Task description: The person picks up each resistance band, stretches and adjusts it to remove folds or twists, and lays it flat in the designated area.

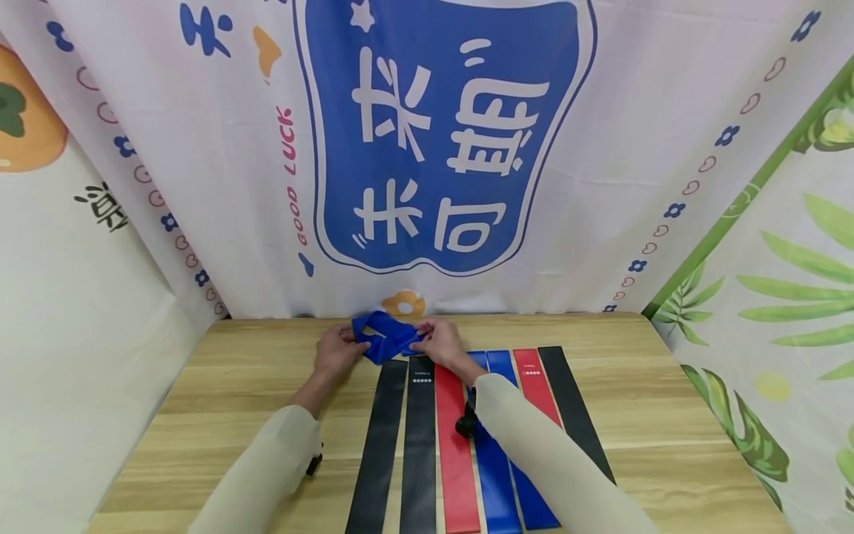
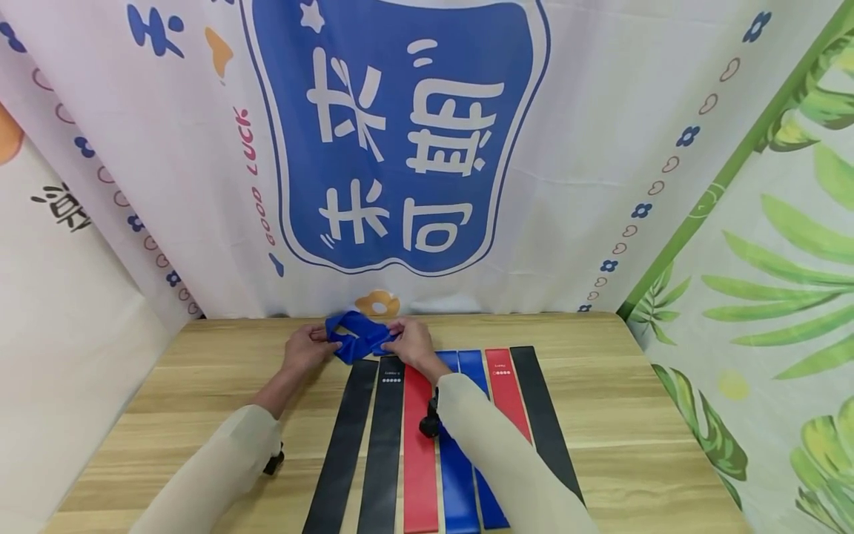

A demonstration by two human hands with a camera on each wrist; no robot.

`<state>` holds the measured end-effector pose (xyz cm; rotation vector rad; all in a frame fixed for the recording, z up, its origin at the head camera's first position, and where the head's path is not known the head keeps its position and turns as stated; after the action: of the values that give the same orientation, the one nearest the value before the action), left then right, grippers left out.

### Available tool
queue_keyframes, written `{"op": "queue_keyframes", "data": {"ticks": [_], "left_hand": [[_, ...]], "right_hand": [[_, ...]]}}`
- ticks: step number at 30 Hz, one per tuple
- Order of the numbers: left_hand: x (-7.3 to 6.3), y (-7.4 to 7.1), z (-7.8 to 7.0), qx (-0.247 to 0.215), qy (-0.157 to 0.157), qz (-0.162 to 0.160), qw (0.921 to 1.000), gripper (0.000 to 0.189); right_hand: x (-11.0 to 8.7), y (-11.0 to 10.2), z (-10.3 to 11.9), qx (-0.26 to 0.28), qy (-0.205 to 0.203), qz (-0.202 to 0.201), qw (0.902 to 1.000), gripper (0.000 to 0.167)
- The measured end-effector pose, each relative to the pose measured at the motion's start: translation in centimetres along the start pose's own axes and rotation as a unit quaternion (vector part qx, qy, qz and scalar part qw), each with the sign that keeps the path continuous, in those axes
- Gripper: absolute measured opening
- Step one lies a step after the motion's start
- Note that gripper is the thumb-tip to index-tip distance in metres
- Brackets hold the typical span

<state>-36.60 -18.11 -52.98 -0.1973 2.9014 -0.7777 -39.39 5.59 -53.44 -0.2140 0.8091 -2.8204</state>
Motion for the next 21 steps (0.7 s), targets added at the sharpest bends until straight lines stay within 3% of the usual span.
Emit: {"op": "queue_keyframes", "data": {"ticks": [11,21], "left_hand": [[0.3,0.6,-0.2,0.003,-0.018,-0.013,0.9998,0.061],[0.3,0.6,-0.9,-0.033,0.022,-0.025,0.9989,0.061]], "right_hand": [[0.4,0.9,0.2,-0.014,-0.002,-0.012,0.9998,0.031],[0.3,1.1,0.0,-0.011,0.002,-0.014,0.9998,0.012]]}}
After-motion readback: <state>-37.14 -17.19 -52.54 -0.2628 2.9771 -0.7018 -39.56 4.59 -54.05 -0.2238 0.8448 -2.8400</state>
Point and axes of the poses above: each hand's wrist, its own x-axis towards the middle knuckle, its own y-axis out of the palm, z = x × y, the point moved 6 cm from there along x, towards the middle knuckle, and after that the axes turned 1 degree about z, right-handed, at the moved point
